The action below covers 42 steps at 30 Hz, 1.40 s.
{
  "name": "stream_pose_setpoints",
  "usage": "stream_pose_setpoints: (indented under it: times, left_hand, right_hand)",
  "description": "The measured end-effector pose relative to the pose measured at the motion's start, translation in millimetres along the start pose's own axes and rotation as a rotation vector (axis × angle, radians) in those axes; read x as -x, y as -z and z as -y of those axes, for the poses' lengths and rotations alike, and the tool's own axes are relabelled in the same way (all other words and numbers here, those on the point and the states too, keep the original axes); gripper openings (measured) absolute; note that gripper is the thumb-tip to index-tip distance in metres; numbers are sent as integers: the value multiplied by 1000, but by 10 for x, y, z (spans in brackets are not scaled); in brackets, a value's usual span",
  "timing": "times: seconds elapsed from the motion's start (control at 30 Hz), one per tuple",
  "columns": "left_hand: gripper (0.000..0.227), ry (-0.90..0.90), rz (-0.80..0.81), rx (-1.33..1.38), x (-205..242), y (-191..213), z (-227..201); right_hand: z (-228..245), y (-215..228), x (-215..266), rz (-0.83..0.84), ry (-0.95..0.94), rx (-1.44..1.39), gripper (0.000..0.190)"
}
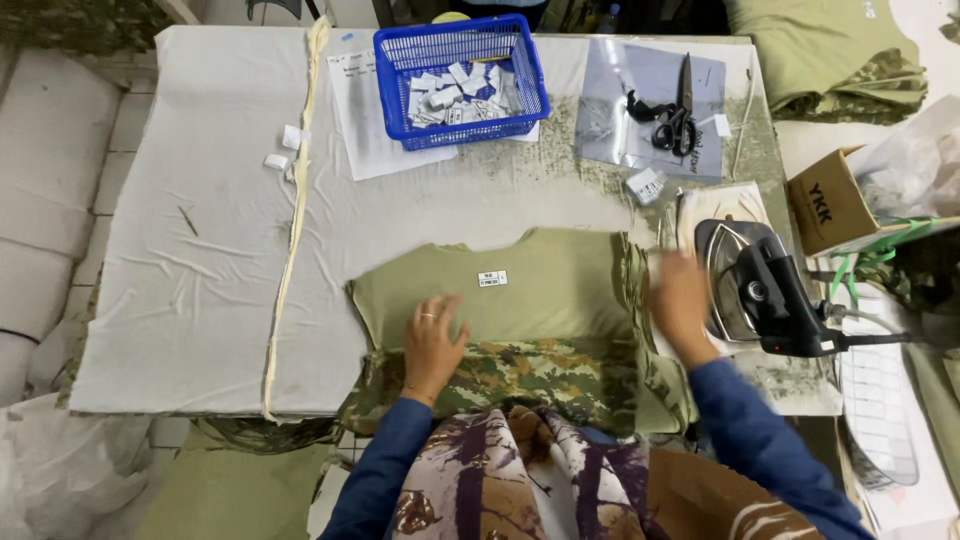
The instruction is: The person irons a stack of olive green t-shirts on a white ironing board. They repeatedly pick up a small white tag from a blue basket, place it on the collar of a shirt, and press it with a steam iron. The person folds the shirts and stacks them on the left side of the board.
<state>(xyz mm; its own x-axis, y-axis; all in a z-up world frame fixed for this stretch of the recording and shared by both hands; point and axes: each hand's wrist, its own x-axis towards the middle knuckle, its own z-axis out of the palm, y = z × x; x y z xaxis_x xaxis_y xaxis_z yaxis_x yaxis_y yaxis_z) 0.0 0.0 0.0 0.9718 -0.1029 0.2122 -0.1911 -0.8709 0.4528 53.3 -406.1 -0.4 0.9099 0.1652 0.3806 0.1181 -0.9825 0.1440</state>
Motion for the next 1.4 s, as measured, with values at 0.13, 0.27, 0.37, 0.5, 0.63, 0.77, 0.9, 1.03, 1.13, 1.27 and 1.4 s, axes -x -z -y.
stream_pose_setpoints:
  times: [0.13,0.27,0.37,0.5,0.63,0.77,0.9,1.03,1.13,1.27,1.4]
  left_hand:
    - [28,-95,293,80,278,-253,-219]
    - [33,-127,536,271,385,-52,-399]
    - [41,-189,591,262,384,161,-449]
    - [23,-247,661,318,319,375,-471]
    - [25,-352,683,224,406,354,-498]
    - [20,-378,662,150,485,82,-361]
    - [29,-355,590,131,485,415,-599]
    - [28,-460,336,-139,670,-8,-397]
    - [37,-396,223,-234,863,-87,-273]
    - [18,-97,414,-161,908,117,-115]
    - [8,69,284,-118,607,621,-387]
  right_hand:
    - [1615,770,310,712,454,-707,53]
    - [1526,523,209,1043,325,-1069,24]
    - [1586,584,326,1021,259,-1014,25]
    - [1643,690,495,820,395,-726,18]
    - [1633,634,694,741,402,-779,17]
    - [1692,1086,587,585,474,-651,19]
    - [1682,1362,515,554,460,-492,13]
    - [1703,822,889,251,625,-290,2]
    - [1521,889,971,146,523,-203,3]
    - [1019,789,984,589,355,-83,19]
    - [687,877,716,1060,145,-460,37]
